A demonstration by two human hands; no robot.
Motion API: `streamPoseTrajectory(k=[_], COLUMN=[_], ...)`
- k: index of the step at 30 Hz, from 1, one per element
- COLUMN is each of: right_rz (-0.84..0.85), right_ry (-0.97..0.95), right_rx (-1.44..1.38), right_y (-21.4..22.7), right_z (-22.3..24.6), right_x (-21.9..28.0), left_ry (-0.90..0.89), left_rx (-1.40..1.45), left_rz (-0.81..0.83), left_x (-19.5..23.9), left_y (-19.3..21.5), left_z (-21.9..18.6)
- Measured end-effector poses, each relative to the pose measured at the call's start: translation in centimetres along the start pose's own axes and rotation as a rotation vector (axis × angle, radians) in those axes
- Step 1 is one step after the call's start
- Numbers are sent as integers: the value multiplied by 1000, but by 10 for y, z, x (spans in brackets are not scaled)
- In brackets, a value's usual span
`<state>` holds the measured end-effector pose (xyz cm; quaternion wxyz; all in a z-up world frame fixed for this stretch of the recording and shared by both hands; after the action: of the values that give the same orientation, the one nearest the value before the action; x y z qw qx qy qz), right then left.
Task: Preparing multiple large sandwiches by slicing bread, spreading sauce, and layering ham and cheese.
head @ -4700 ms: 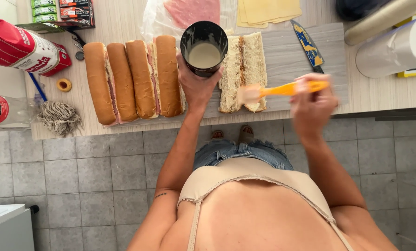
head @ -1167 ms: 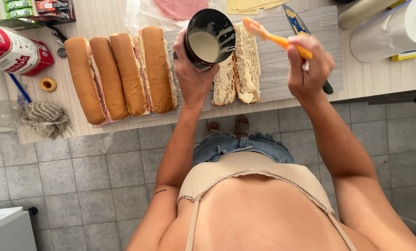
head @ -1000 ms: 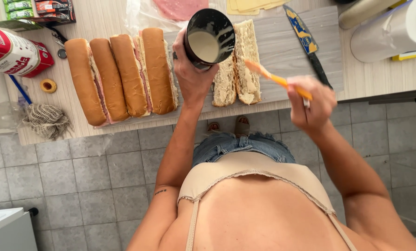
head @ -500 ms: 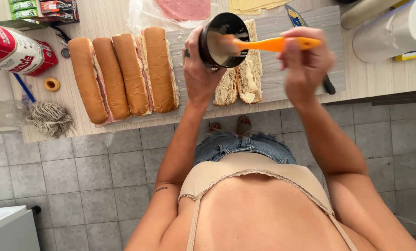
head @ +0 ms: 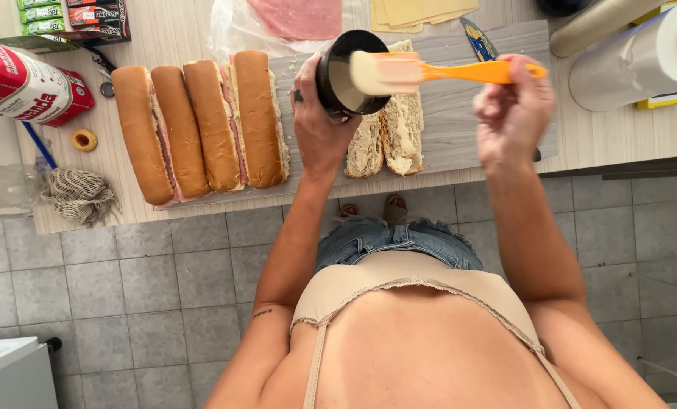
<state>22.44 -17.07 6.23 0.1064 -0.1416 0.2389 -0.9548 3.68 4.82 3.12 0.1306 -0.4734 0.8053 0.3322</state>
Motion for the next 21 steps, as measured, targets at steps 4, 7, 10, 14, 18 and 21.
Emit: streamPoseTrajectory(k=[4,7,10,14,18,21], right_rz=[-10,49,28,200,343,453], right_ry=[173,355,461,706,905,996], right_rx=[126,286,485,577,601,655], right_y=[28,44,52,26,-16,-40], right_z=[35,51,50,47,41,34], right_x=[13,29,41,39,28,19], left_ry=[-4,37,48,86,73,77], left_rx=[-33,-49,-40,-38,-59,-24], left_rz=[-37,-53,-64,-46,-66,-74], left_x=[-2,-1,-1,-1,-1,-1], left_y=[2,6,11,13,15,18], left_z=[5,15,16,15,17,16])
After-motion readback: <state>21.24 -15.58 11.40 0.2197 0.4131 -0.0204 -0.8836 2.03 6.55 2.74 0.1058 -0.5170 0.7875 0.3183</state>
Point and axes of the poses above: each hand's wrist, its own x-axis away from the middle knuckle, its own y-axis out of the back of the hand, z = x × y, the point moved 7 cm from there along -x, towards the middle knuckle, and after that the axes turned 3 degrees about x, right-handed, at the moved point
